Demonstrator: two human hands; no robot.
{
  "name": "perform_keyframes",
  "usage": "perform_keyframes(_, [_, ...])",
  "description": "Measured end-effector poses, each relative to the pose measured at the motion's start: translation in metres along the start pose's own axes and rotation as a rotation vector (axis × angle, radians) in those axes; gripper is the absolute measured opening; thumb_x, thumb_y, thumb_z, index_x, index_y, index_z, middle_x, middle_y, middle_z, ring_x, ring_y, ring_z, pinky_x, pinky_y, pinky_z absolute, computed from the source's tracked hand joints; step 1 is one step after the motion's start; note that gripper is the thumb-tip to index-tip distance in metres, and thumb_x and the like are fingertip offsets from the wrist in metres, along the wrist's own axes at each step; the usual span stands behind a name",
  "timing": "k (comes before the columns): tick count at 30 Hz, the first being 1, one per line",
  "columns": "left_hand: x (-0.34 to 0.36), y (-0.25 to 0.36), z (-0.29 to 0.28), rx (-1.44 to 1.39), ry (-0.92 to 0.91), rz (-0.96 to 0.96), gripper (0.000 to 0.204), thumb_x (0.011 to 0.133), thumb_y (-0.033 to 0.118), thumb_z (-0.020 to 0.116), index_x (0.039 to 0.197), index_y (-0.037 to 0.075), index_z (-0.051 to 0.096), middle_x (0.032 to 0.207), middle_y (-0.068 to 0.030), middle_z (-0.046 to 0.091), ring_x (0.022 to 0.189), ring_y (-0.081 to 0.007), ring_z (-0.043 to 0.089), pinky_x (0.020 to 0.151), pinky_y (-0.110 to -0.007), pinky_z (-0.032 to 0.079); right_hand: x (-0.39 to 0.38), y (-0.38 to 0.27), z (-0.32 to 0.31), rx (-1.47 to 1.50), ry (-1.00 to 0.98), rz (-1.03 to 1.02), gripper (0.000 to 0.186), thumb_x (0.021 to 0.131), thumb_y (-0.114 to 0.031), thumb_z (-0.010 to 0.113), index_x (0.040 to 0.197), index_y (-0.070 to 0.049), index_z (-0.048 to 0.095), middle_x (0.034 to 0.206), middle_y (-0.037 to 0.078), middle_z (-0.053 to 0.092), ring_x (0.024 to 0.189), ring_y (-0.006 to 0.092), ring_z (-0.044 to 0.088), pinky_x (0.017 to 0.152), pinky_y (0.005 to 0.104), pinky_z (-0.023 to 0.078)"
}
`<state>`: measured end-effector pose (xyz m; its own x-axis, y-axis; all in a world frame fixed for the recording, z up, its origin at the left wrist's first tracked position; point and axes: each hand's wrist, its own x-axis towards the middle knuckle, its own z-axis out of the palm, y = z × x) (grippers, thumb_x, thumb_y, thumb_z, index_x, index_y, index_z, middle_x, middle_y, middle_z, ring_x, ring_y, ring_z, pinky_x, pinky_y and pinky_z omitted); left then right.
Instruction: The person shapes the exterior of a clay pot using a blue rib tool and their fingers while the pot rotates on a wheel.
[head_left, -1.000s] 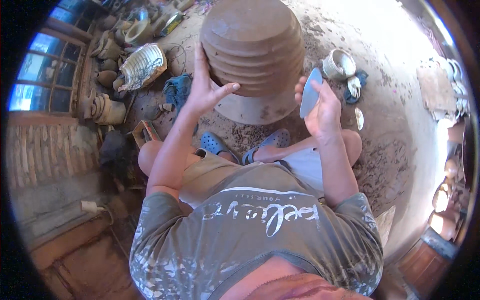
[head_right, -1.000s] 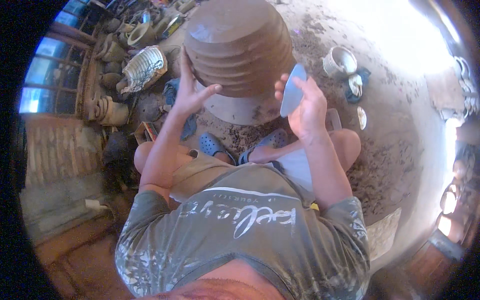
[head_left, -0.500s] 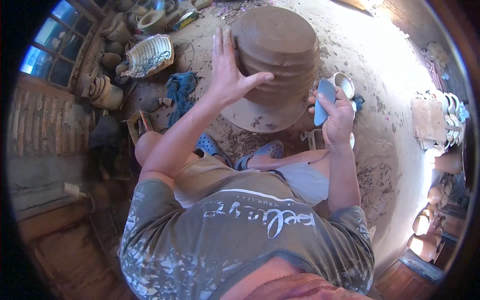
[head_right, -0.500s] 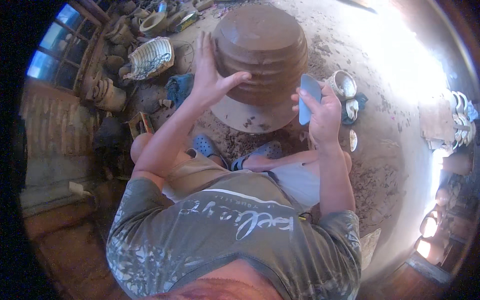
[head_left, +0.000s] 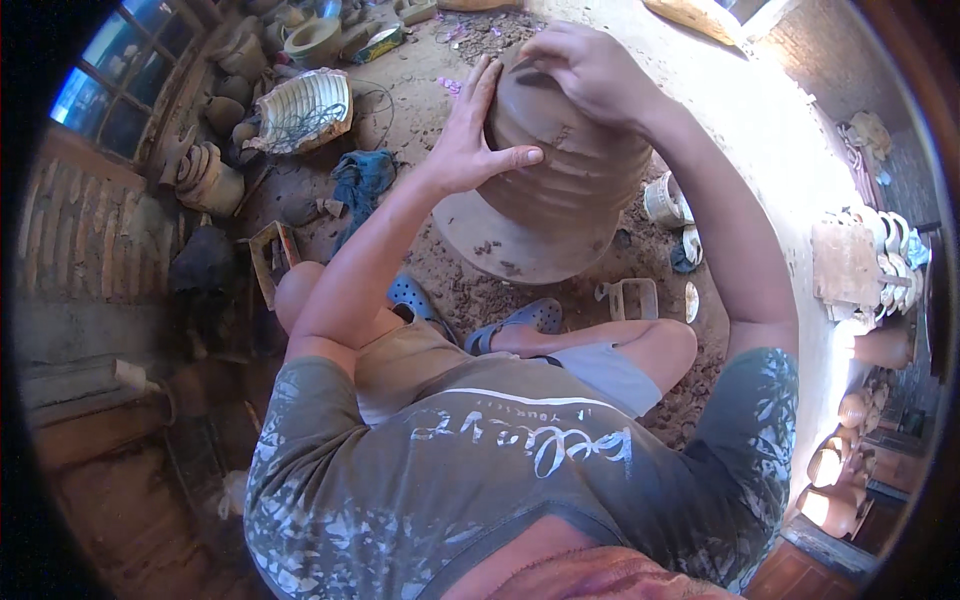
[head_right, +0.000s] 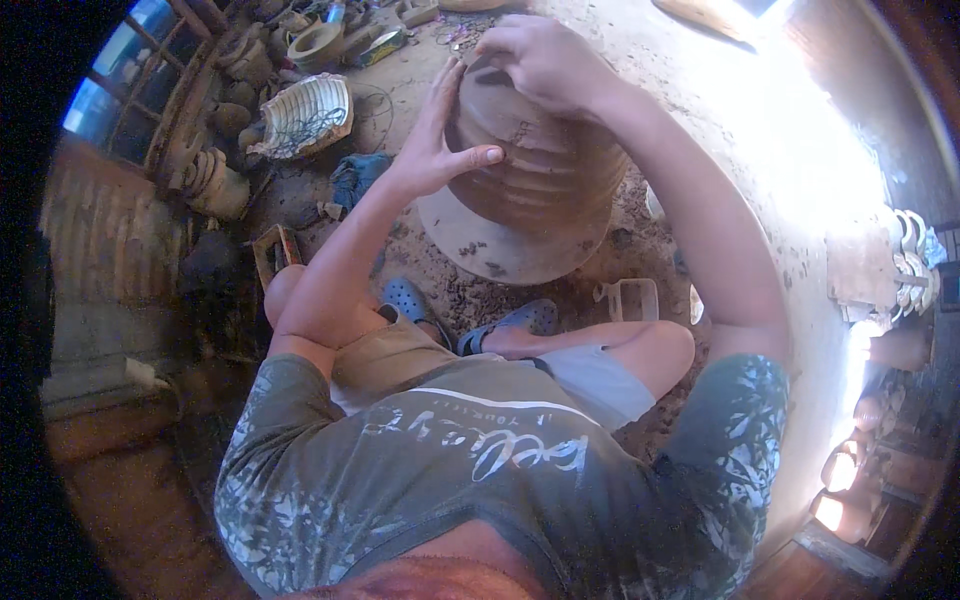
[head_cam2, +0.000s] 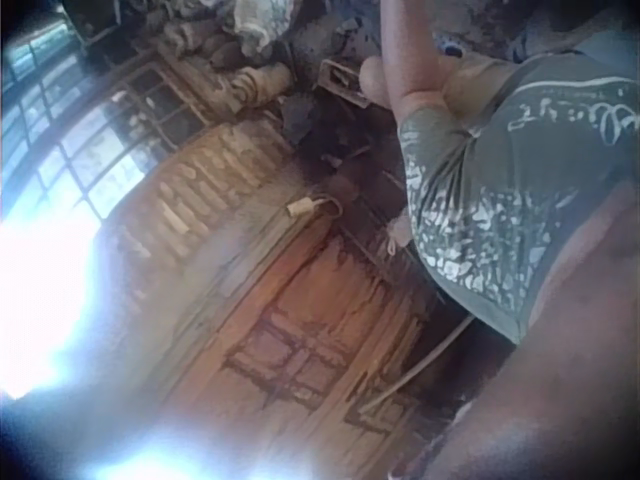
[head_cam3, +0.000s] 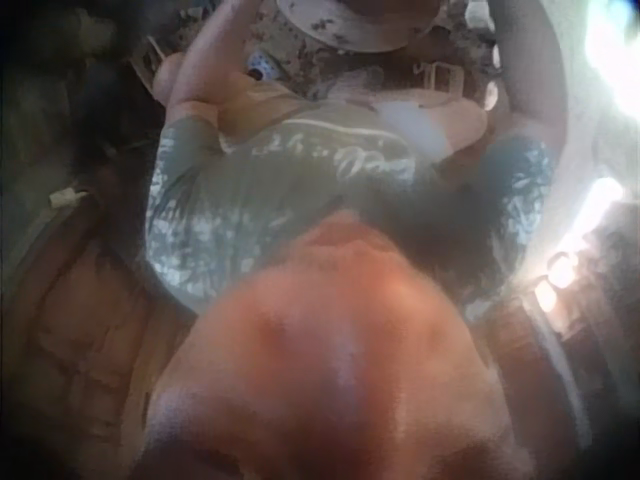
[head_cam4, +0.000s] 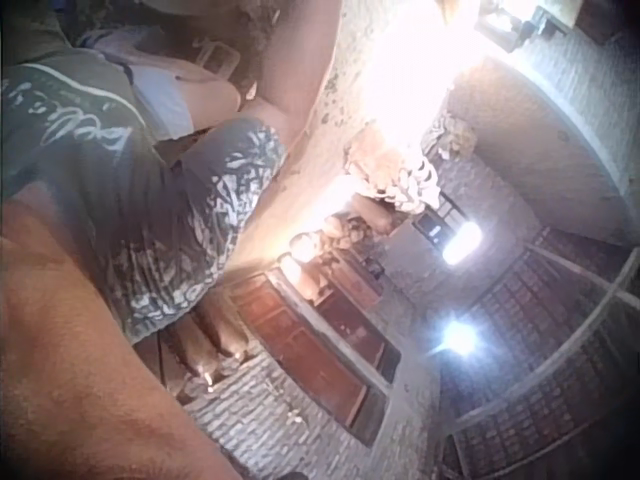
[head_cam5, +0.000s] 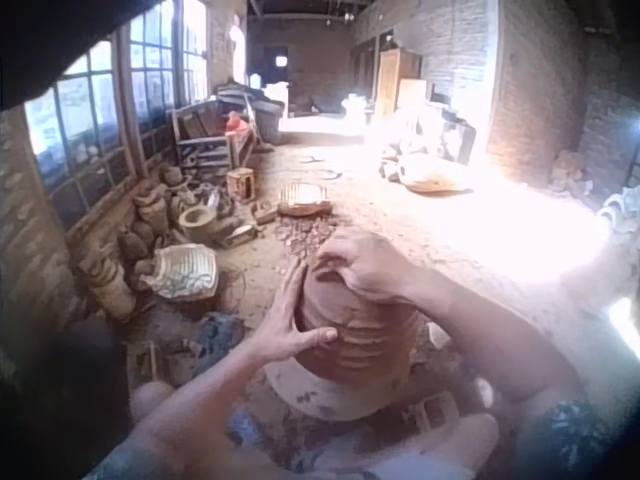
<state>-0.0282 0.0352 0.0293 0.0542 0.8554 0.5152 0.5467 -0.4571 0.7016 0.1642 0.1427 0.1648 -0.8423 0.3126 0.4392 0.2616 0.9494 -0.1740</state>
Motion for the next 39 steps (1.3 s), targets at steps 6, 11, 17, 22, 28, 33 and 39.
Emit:
perform_keyframes(6, [-0.007,-0.005,0.003,0.042,-0.027,0.002,0.141,0.074,0.076,0.083,0.169,-0.002,0.014,0.173,-0.0309,0.016,0.162,-0.0454,0.014,0.131,-0.054,0.018,0.019,-0.003,0.002,0.16,-0.224,0.006,0.016,0.1,-0.008,0.065,0.113,-0.003,0.072,0.109,0.014,0.07,0.107,0.0343,0.067,0.098,0.0429,0.052])
perform_keyframes(11, [0.001,-0.011,-0.006,-0.014,-0.1,0.025,0.139,0.076,0.074,0.082,0.169,-0.002,0.012,0.173,-0.031,0.018,0.163,-0.0436,0.014,0.132,-0.051,0.018,-0.002,-0.006,-0.022,0.211,-0.373,-0.057,0.012,0.099,-0.007,0.066,0.108,-0.003,0.072,0.108,0.013,0.069,0.105,0.0329,0.066,0.096,0.0425,0.052])
perform_keyframes(17, [0.0,-0.01,-0.007,-0.023,-0.1,0.013,0.133,0.082,0.074,0.077,0.169,-0.003,0.012,0.174,-0.0304,0.015,0.163,-0.044,0.012,0.132,-0.05,0.016,-0.049,-0.005,-0.066,0.102,-0.448,-0.024,0.007,0.097,-0.006,0.068,0.102,-0.003,0.07,0.102,0.011,0.067,0.102,0.0312,0.065,0.093,0.0424,0.053])
perform_keyframes(22, [-0.025,0.019,0.016,0.281,0.051,0.117,0.127,0.085,0.076,0.071,0.168,-0.003,0.016,0.174,-0.0321,0.012,0.163,-0.0474,0.008,0.129,-0.063,0.012,-0.168,0.003,-0.117,0.071,-0.326,0.425,0.011,0.096,-0.002,0.065,0.106,-0.002,0.069,0.098,0.011,0.067,0.096,0.0253,0.066,0.091,0.0387,0.053])
perform_keyframes(28, [-0.079,0.099,0.055,0.33,-0.285,0.754,0.074,0.082,0.056,0.08,0.134,0.007,0.064,0.164,-0.0203,0.043,0.158,-0.0382,0.031,0.124,-0.069,0.02,-0.444,-0.009,-0.061,-0.056,-0.029,1.109,0.017,0.096,-0.01,0.066,0.109,-0.003,0.073,0.107,0.018,0.072,0.103,0.036,0.068,0.093,0.0439,0.053])
perform_keyframes(33, [-0.003,0.108,0.018,0.443,-0.228,0.582,0.071,0.07,0.038,0.094,0.13,0.012,0.066,0.147,-0.0127,0.057,0.137,-0.0359,0.053,0.116,-0.059,0.038,-0.615,-0.113,0.049,-0.04,-0.42,1.523,0.027,0.095,-0.014,0.057,0.112,0.0,0.073,0.11,0.03,0.072,0.108,0.0494,0.067,0.093,0.054,0.054])
perform_keyframes(39, [0.075,0.067,-0.022,0.596,-0.326,0.574,0.088,0.094,0.062,0.064,0.161,0.008,0.047,0.169,-0.0171,0.041,0.158,-0.042,0.032,0.129,-0.057,0.022,-0.684,-0.227,0.179,0.299,-0.518,1.727,0.036,0.087,-0.02,0.071,0.117,0.0,0.073,0.114,0.028,0.073,0.111,0.047,0.069,0.094,0.0516,0.056])
